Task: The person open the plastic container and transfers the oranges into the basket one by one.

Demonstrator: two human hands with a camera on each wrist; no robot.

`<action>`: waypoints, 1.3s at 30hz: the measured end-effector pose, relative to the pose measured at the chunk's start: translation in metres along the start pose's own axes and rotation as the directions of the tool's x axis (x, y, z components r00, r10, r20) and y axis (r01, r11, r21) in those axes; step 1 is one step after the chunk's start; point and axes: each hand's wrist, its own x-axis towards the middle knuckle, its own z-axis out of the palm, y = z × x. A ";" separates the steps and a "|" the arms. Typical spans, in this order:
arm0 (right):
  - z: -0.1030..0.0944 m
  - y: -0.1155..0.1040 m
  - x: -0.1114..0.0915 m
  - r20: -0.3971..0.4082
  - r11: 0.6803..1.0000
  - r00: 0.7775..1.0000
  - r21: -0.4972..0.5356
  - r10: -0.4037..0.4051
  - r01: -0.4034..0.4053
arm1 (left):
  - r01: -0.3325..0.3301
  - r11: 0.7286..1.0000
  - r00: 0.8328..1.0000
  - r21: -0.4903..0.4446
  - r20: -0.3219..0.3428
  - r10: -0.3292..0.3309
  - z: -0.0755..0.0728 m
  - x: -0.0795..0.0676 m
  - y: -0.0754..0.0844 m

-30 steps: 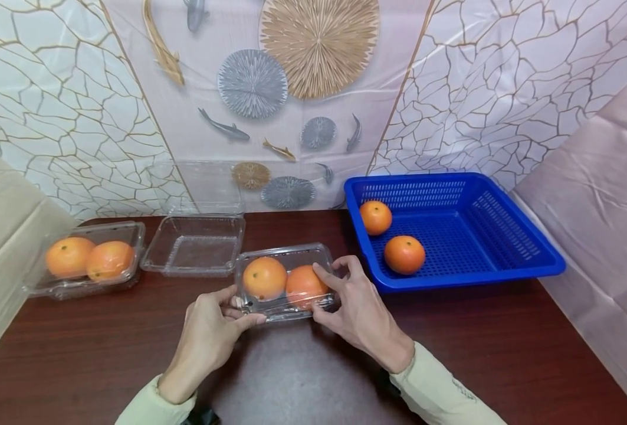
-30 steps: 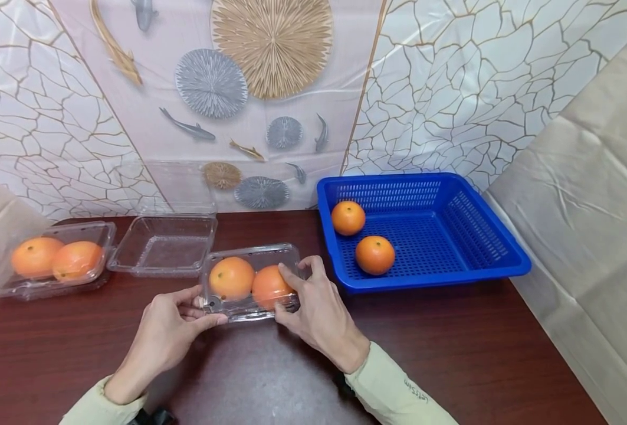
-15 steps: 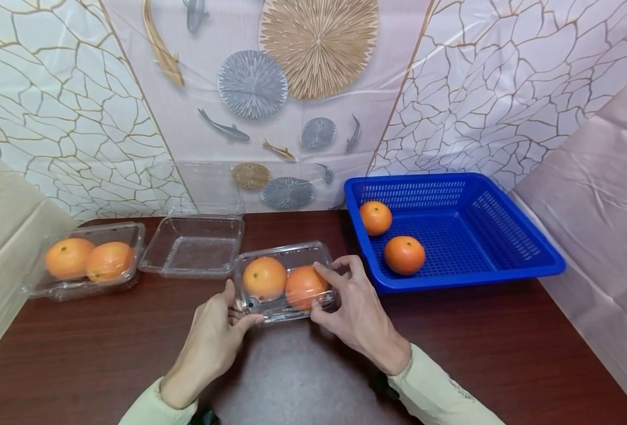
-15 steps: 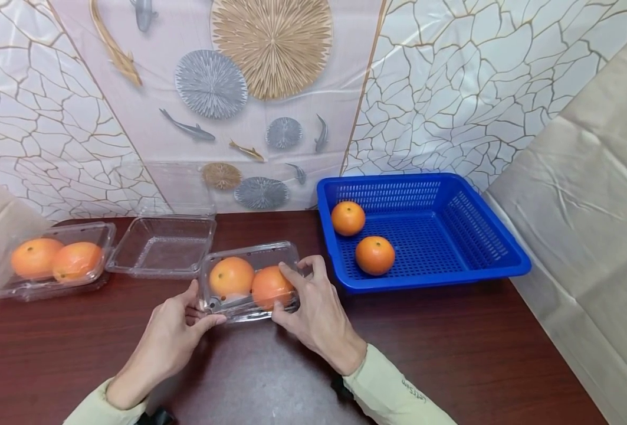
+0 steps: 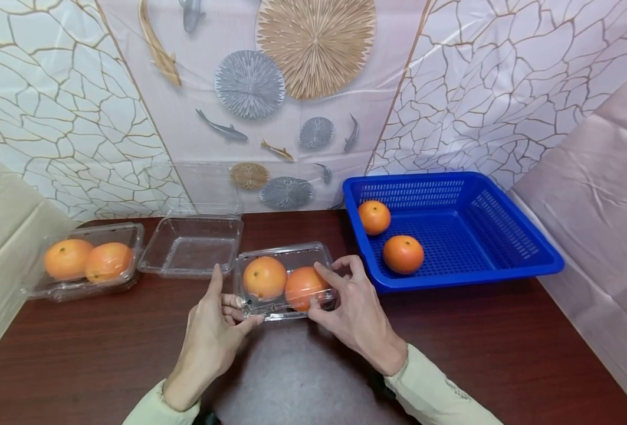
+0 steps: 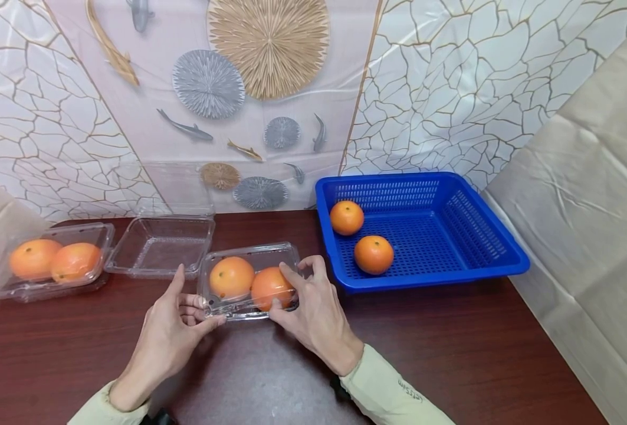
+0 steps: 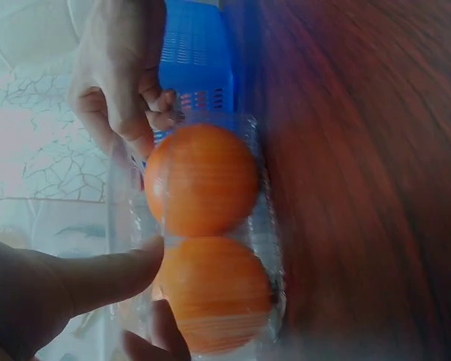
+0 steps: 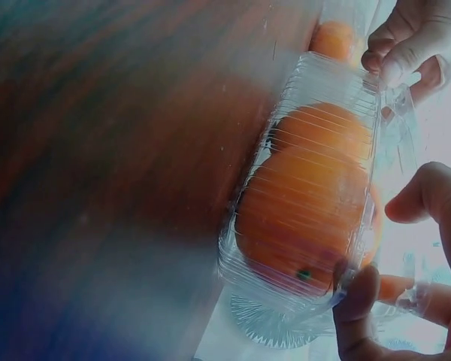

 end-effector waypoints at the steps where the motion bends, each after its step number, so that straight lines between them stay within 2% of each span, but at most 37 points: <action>1: 0.000 0.000 0.000 -0.004 1.000 1.000 0.000 -0.001 0.001 | 0.000 1.000 1.000 -0.002 -0.015 0.000 0.001 0.000 0.000; 9: 0.001 0.000 0.001 -0.018 1.000 1.000 0.014 0.014 -0.013 | -0.002 0.995 0.994 -0.100 -0.109 -0.009 0.005 0.001 -0.001; 14: 0.000 0.000 0.001 -0.002 0.998 0.999 0.051 0.034 -0.034 | -0.040 0.992 0.985 -0.116 -0.173 0.020 0.006 0.000 -0.002; 20: 0.000 0.000 0.002 0.000 0.995 0.999 0.095 0.043 -0.042 | -0.103 0.992 0.986 -0.067 -0.140 0.093 0.002 0.003 -0.002; 26: 0.001 0.004 0.002 -0.011 0.988 0.999 0.144 0.049 -0.047 | -0.071 0.997 0.986 -0.029 -0.151 0.065 0.002 0.004 -0.004; 32: -0.001 0.006 0.004 -0.004 0.983 0.998 0.172 0.066 -0.064 | 0.010 0.999 0.999 -0.053 -0.040 -0.012 0.000 0.007 -0.007; 36: -0.003 0.007 0.006 -0.003 0.979 0.997 0.187 0.079 -0.077 | 0.062 0.993 0.998 -0.101 0.028 -0.060 0.001 0.011 -0.010; 39: -0.004 0.007 0.007 -0.010 0.978 0.996 0.195 0.084 -0.081 | 0.102 0.980 0.993 -0.170 0.075 -0.090 0.001 0.014 -0.013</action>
